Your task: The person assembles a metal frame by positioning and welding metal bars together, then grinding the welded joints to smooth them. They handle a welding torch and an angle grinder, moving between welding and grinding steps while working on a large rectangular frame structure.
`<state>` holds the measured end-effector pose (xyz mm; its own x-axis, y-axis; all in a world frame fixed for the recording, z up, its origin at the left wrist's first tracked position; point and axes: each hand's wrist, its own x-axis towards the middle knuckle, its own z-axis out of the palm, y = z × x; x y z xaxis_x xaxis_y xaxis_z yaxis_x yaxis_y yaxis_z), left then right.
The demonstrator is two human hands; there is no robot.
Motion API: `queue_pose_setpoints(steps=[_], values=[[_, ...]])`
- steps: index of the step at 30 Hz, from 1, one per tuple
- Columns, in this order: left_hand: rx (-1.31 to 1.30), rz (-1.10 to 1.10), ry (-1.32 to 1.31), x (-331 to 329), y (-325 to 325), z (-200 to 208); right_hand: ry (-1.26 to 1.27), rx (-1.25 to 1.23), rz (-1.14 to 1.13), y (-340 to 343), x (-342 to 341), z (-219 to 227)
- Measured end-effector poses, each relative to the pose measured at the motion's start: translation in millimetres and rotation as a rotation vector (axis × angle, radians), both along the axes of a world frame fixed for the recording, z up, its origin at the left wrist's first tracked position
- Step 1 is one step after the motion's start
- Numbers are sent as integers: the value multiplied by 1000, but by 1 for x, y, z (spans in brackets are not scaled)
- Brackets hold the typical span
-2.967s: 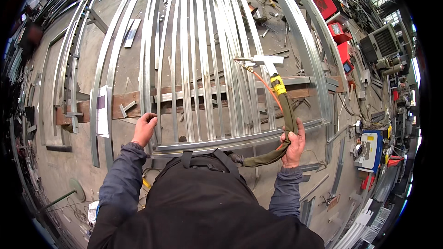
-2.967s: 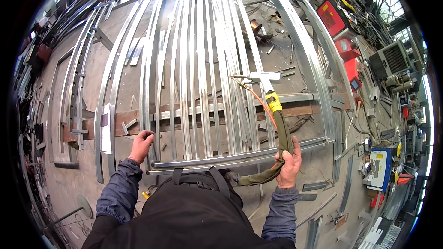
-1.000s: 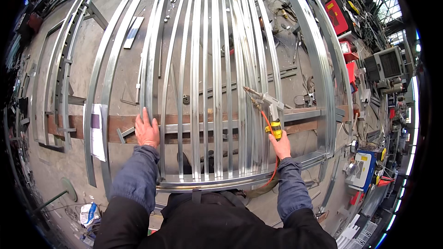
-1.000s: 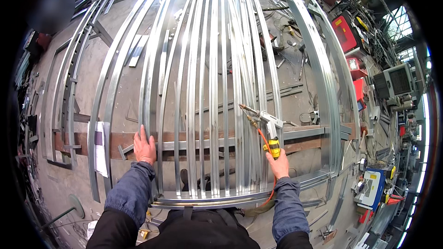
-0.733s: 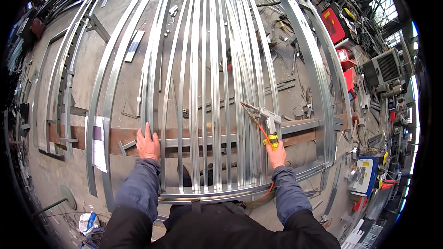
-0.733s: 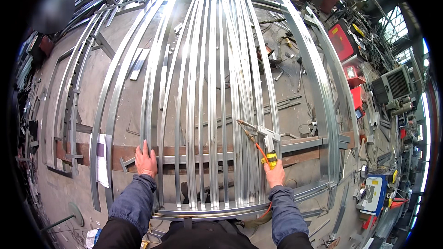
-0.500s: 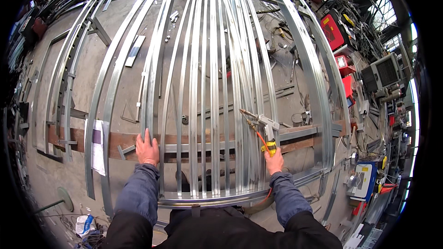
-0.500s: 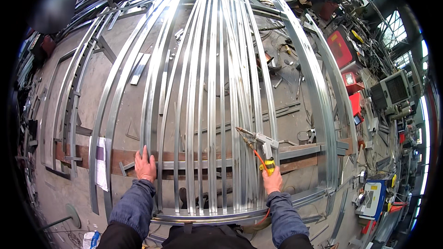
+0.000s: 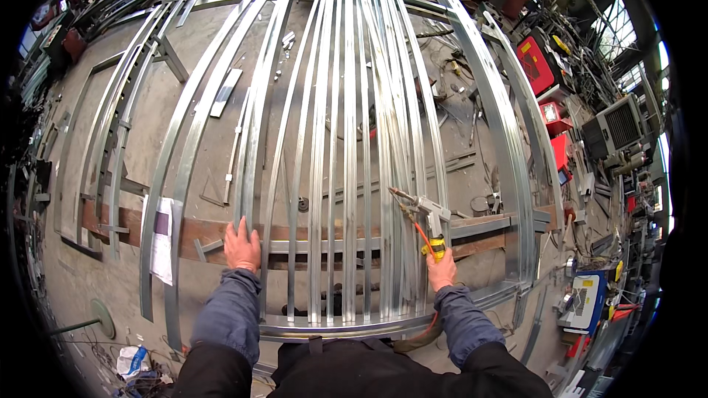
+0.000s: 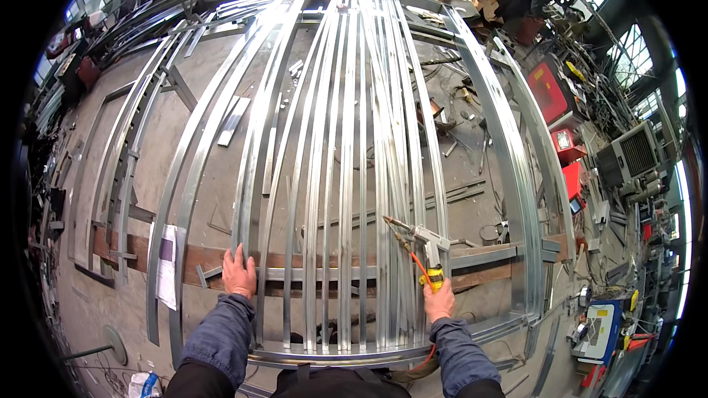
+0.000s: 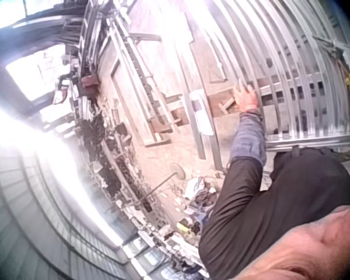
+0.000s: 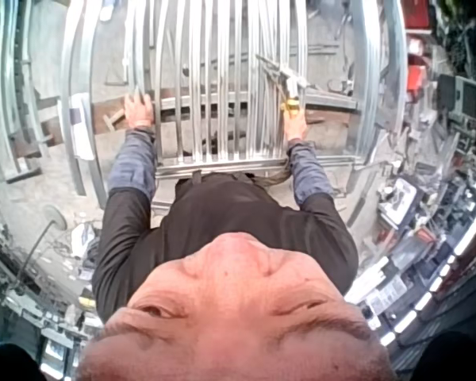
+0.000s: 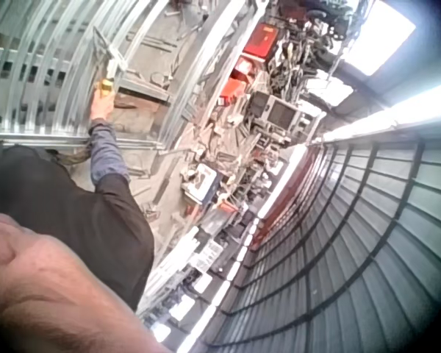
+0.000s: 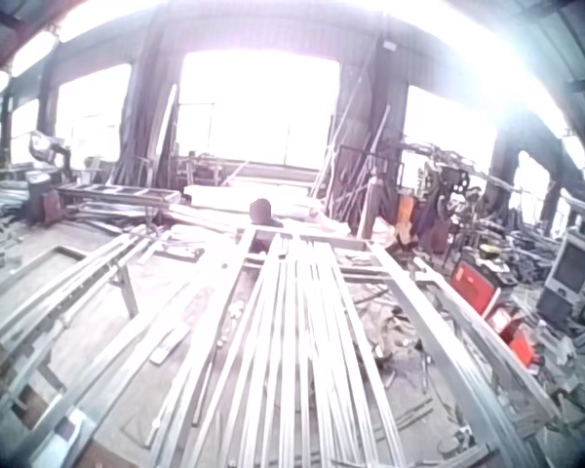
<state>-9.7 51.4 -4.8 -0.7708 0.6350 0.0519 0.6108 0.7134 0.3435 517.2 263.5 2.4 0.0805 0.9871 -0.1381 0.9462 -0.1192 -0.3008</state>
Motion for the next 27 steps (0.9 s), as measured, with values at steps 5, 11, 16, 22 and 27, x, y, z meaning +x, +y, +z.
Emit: queue_pose_setpoints(steps=[5,11,16,22,27], values=[[18,-7,23,-3,1,-4,2,34,8,1,0,1],[29,-3,12,-1,1,-1,-16,58,34,0,1,-4],[-13,-1,-31,0,4,3,-51,12,2,2,2,-3],[-12,-3,-26,-1,0,2,-60,22,32,1,-1,-1],[-2,-1,-9,-3,-3,-5,-9,-18,76,2,-1,4]])
